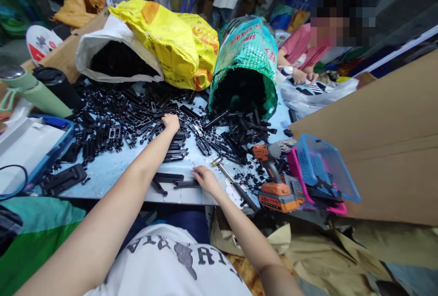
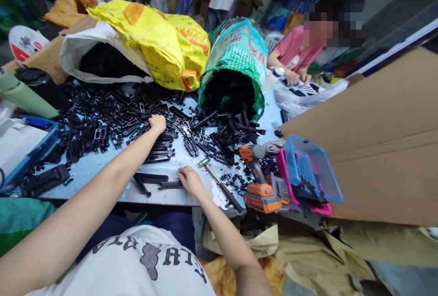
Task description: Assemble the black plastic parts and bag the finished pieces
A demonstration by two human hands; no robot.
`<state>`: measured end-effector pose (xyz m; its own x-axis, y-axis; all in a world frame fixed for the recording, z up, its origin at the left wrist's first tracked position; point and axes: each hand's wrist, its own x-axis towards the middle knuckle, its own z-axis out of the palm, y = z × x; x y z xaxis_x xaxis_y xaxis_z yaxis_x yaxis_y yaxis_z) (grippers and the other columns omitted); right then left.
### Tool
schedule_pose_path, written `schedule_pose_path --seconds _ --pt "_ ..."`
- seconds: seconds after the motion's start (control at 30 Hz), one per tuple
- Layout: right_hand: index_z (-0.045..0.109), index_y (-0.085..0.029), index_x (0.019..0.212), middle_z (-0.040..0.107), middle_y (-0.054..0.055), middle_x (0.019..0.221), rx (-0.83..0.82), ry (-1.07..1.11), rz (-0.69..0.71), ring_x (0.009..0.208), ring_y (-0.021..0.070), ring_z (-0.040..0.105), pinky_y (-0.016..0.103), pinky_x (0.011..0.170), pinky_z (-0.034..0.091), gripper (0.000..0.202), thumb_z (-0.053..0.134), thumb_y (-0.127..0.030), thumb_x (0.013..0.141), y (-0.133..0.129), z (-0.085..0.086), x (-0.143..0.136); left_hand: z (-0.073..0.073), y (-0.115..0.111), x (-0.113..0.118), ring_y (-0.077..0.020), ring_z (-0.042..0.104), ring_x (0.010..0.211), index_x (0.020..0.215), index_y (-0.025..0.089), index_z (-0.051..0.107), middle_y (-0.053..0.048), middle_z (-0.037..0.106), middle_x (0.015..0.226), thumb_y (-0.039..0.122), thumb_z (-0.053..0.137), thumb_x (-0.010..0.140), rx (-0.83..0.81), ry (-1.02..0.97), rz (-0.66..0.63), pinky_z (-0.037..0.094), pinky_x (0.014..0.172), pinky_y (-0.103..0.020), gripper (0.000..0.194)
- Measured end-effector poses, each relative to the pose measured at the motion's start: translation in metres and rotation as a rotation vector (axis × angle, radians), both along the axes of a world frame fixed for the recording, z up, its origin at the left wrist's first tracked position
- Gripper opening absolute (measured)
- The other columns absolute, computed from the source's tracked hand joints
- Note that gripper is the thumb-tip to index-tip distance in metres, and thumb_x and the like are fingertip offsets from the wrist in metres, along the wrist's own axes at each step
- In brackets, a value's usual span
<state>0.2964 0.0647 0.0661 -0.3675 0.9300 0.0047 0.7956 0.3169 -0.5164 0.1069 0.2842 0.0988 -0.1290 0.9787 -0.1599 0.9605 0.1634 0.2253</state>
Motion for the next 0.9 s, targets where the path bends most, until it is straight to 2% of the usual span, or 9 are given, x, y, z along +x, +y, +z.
schedule_pose_path --seconds 0.07,0.17,0.3,0.4,0.47,0.57,0.67,0.77,0.9 --pt "0.061 -0.016 0.107 0.062 0.008 0.099 0.095 0.026 -0.040 0.094 0.0184 0.056 0.029 0.086 0.042 0.025 0.048 -0.027 0.088 0.034 0.002 0.005 -0.002 0.005 -0.002 -0.0321 0.046 0.107 0.105 0.008 0.062 -0.022 0.056 0.111 0.017 0.049 0.081 -0.036 0.007 -0.037 0.038 0.084 -0.045 0.029" --pt "0.061 -0.013 0.108 0.062 0.010 0.102 0.209 -0.047 -0.085 0.098 0.0193 0.053 0.030 0.088 0.040 0.026 0.044 -0.020 0.089 0.100 0.010 0.002 -0.005 0.000 -0.009 -0.0299 0.046 0.107 0.102 0.011 0.064 -0.019 0.058 0.110 0.017 0.049 0.081 -0.047 0.018 -0.123 0.037 0.087 -0.044 0.026" --pt "0.063 -0.013 0.103 0.063 0.010 0.101 0.236 -0.284 0.156 0.097 0.0196 0.050 0.030 0.087 0.039 0.026 0.043 -0.010 0.086 0.174 0.021 -0.021 -0.008 -0.015 -0.020 -0.0287 0.046 0.109 0.107 0.010 0.060 -0.019 0.056 0.113 0.015 0.047 0.082 0.008 0.038 -0.177 0.038 0.089 -0.040 0.028" --pt "0.065 -0.013 0.092 0.064 0.011 0.095 0.219 -0.389 0.345 0.095 0.0210 0.050 0.030 0.084 0.038 0.019 0.050 -0.008 0.081 0.200 0.023 -0.039 -0.007 -0.023 -0.029 -0.0280 0.047 0.108 0.117 0.009 0.052 -0.019 0.052 0.116 0.015 0.047 0.082 0.068 0.035 -0.175 0.041 0.086 -0.038 0.035" --pt "0.064 -0.013 0.086 0.064 0.012 0.092 0.208 -0.415 0.406 0.094 0.0210 0.050 0.030 0.082 0.038 0.016 0.052 -0.007 0.078 0.204 0.022 -0.046 -0.005 -0.025 -0.036 -0.0268 0.047 0.108 0.117 0.010 0.052 -0.018 0.051 0.117 0.015 0.048 0.082 0.101 0.018 -0.197 0.041 0.086 -0.036 0.036" --pt "0.064 -0.013 0.087 0.064 0.010 0.090 0.195 -0.412 0.411 0.087 0.0189 0.053 0.027 0.078 0.040 0.015 0.054 -0.007 0.076 0.202 0.021 -0.045 -0.005 -0.026 -0.041 -0.0259 0.045 0.110 0.106 0.015 0.060 -0.014 0.053 0.116 0.019 0.056 0.078 0.131 -0.030 -0.273 0.039 0.089 -0.034 0.029" --pt "0.056 -0.012 0.110 0.063 0.007 0.089 0.213 -0.359 0.344 0.080 0.0155 0.054 0.024 0.073 0.042 0.032 0.049 -0.008 0.079 0.190 0.024 -0.035 -0.005 -0.026 -0.033 -0.0268 0.045 0.111 0.092 0.013 0.066 -0.014 0.058 0.109 0.020 0.061 0.074 0.149 -0.090 -0.324 0.036 0.093 -0.035 0.020" --pt "0.051 -0.015 0.119 0.062 0.003 0.084 0.255 -0.057 0.194 0.072 0.0122 0.055 0.023 0.071 0.043 0.036 0.045 -0.012 0.083 0.161 0.029 -0.023 -0.002 -0.025 -0.020 -0.0288 0.048 0.108 0.085 0.009 0.068 -0.017 0.063 0.098 0.014 0.060 0.073 0.169 -0.159 -0.303 0.036 0.093 -0.037 0.016" --pt "0.061 -0.018 0.101 0.062 0.002 0.080 0.235 0.337 0.083 0.067 0.0113 0.057 0.023 0.066 0.047 0.021 0.055 -0.029 0.083 0.092 0.032 -0.015 0.008 -0.039 -0.016 -0.0261 0.055 0.101 0.093 0.009 0.067 -0.016 0.064 0.100 0.014 0.051 0.077 0.221 -0.262 -0.218 0.039 0.090 -0.036 0.023"
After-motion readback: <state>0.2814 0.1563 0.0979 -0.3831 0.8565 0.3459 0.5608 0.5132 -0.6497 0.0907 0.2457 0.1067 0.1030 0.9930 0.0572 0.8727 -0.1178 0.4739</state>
